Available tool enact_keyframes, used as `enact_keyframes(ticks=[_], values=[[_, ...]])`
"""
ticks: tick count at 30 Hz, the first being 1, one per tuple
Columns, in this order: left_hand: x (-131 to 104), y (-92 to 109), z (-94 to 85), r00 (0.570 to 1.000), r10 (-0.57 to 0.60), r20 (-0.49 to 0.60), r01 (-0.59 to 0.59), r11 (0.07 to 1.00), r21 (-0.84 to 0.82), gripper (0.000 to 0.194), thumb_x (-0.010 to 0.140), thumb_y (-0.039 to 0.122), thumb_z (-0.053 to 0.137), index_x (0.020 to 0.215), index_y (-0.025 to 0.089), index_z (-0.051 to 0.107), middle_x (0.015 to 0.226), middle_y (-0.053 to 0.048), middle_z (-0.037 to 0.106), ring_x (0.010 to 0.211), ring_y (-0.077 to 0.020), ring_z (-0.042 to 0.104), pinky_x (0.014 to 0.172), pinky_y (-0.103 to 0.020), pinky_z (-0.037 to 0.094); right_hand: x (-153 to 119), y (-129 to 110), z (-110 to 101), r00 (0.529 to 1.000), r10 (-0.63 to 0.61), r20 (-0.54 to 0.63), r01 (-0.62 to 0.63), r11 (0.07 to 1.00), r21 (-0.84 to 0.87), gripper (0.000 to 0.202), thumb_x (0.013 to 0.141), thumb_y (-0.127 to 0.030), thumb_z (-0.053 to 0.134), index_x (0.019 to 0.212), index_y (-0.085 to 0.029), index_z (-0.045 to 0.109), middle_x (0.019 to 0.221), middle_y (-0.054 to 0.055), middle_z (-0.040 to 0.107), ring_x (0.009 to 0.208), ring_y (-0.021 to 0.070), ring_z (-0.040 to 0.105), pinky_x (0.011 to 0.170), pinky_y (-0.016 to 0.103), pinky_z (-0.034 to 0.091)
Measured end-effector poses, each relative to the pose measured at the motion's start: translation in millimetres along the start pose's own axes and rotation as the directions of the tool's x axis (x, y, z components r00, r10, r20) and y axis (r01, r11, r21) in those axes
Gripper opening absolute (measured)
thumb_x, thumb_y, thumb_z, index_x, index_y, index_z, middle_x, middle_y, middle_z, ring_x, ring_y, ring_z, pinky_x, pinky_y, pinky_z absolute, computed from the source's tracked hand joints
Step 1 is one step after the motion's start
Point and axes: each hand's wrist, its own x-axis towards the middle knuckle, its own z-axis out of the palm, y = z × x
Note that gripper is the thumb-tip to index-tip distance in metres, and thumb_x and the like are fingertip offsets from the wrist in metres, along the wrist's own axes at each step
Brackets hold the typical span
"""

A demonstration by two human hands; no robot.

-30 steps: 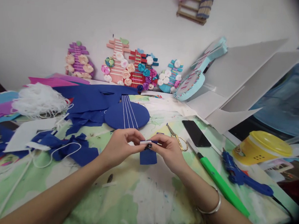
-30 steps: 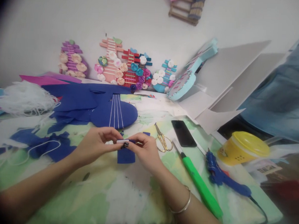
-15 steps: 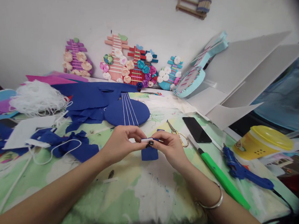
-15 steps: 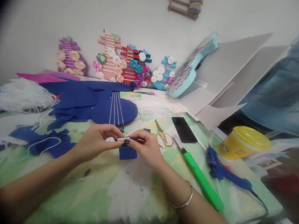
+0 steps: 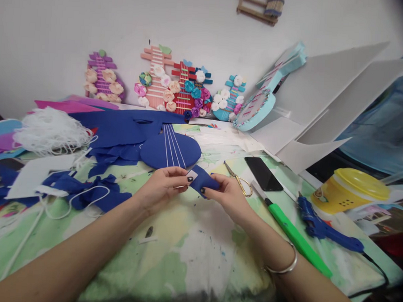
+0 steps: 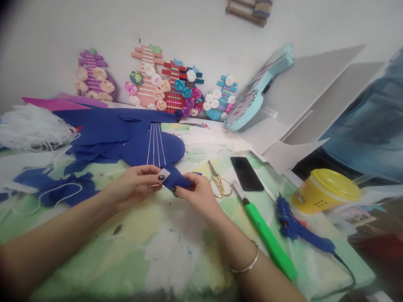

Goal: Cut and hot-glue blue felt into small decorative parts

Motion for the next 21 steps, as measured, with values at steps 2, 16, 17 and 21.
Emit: enact_keyframes(ticks=[2, 16, 17, 21], values=[[1.3, -0.9, -0.8, 1.0, -0.03, 0.004, 0.03, 1.0, -0.008, 0.015, 0.063, 0.017, 0.077, 0.072, 0.014, 0.065, 0.071, 0.0, 0.066, 0.065, -0.0081, 0.06, 0.067, -0.021, 0.048, 1.4, -0.2, -3.5, 1.0, 0.008, -0.019, -0.007, 0.998, 0.064, 0.012, 0.067, -0.021, 0.068, 0.077, -0.014, 0.066, 0.066, -0.001, 0.06, 0.061, 0.0096, 0.052, 0.059, 0.023, 0.041], [5.6, -9.2, 7.5, 0.995, 0.005, -0.102, 0.009, 0.991, 0.133, 0.02, 0.056, 0.015, 0.08, 0.072, 0.012, 0.068, 0.066, -0.002, 0.067, 0.058, -0.0096, 0.059, 0.06, -0.023, 0.044, 4.7, 5.2, -9.8, 0.981, -0.117, -0.154, 0.109, 0.992, -0.063, 0.02, 0.075, -0.034, 0.065, 0.075, -0.014, 0.062, 0.056, -0.001, 0.058, 0.052, 0.0095, 0.052, 0.051, 0.023, 0.04], [6.7, -10.5, 7.0, 0.995, 0.004, -0.1, 0.009, 0.991, 0.13, 0.019, 0.055, 0.015, 0.08, 0.07, 0.012, 0.068, 0.065, -0.001, 0.066, 0.058, -0.0101, 0.06, 0.06, -0.023, 0.044, 5.0, 5.7, -10.3, 0.982, -0.113, -0.153, 0.105, 0.993, -0.062, 0.02, 0.076, -0.034, 0.064, 0.075, -0.014, 0.062, 0.056, -0.001, 0.058, 0.052, 0.0096, 0.052, 0.051, 0.023, 0.04], [11.3, -15.0, 4.1, 0.998, -0.024, -0.066, 0.03, 0.995, 0.1, 0.019, 0.055, 0.015, 0.08, 0.064, 0.012, 0.064, 0.065, -0.002, 0.066, 0.064, -0.0126, 0.064, 0.064, -0.023, 0.048, 6.9, 6.3, -13.3, 0.981, -0.107, -0.162, 0.096, 0.993, -0.075, 0.022, 0.077, -0.036, 0.062, 0.08, -0.014, 0.062, 0.059, 0.0, 0.059, 0.054, 0.0106, 0.055, 0.054, 0.023, 0.043]])
